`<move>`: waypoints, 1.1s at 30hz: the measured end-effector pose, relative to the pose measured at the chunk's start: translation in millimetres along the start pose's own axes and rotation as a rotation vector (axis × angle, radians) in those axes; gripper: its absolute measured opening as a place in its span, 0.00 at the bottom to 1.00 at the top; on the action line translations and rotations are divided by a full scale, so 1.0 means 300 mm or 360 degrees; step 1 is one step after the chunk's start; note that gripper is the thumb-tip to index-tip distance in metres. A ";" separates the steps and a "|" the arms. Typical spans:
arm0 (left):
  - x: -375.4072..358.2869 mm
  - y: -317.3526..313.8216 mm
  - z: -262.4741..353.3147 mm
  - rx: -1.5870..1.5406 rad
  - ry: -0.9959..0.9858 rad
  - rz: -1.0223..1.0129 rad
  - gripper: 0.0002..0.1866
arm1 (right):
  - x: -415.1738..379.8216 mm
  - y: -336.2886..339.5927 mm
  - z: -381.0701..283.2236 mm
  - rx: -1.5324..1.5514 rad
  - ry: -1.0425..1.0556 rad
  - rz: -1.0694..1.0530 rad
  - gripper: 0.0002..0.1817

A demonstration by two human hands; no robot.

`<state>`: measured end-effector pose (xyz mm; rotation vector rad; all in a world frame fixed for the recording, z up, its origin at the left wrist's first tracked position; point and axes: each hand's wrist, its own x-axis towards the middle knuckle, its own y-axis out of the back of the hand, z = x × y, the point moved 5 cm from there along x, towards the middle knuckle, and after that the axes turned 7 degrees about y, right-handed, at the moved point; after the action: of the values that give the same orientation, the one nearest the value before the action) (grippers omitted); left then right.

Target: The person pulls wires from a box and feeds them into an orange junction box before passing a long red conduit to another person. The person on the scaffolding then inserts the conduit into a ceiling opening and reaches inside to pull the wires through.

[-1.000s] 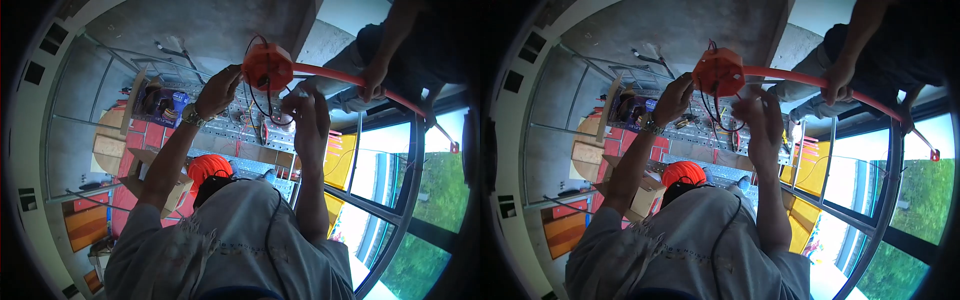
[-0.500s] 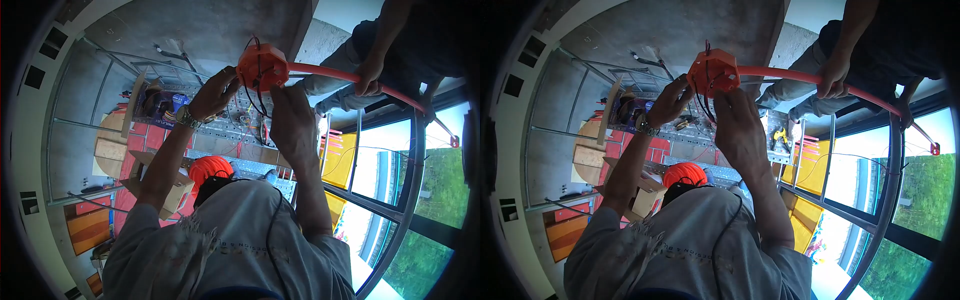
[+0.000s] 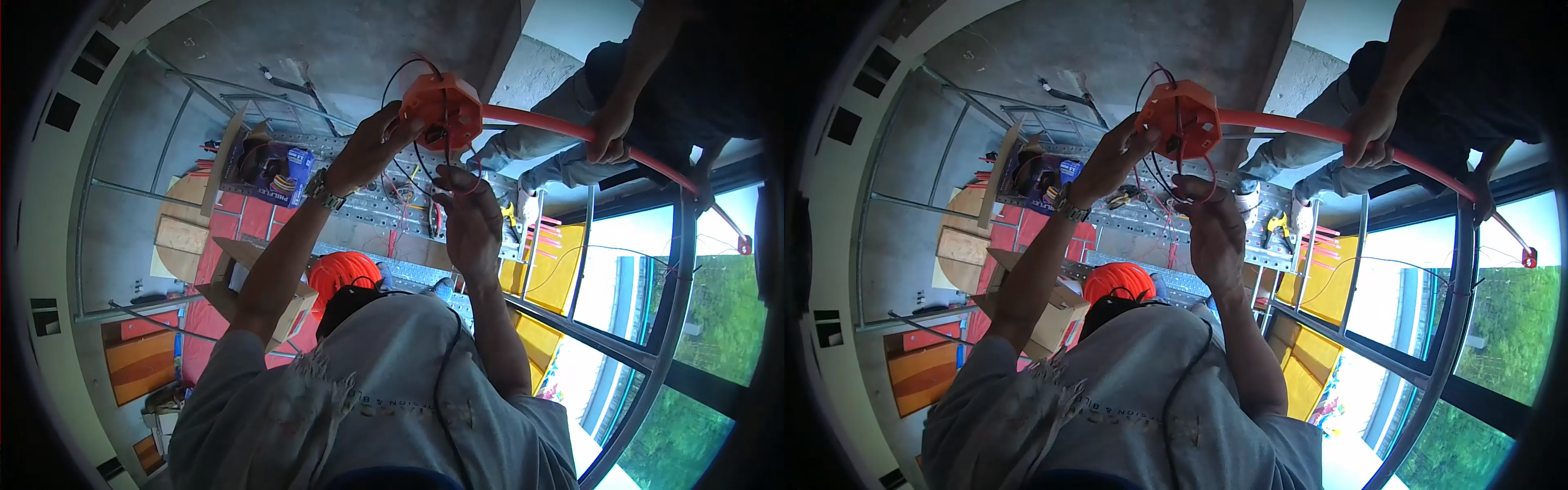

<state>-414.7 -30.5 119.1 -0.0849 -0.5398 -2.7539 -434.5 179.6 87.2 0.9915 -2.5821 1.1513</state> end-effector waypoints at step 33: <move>-0.011 0.034 -0.066 -0.0648 0.0184 -0.0473 0.36 | 0.065 -0.129 -0.173 -0.2555 0.0479 -0.1073 0.36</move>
<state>-408.2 -45.8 104.0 0.0643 0.0507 -3.0940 -432.1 187.3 154.4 0.8723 -1.7084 -0.8170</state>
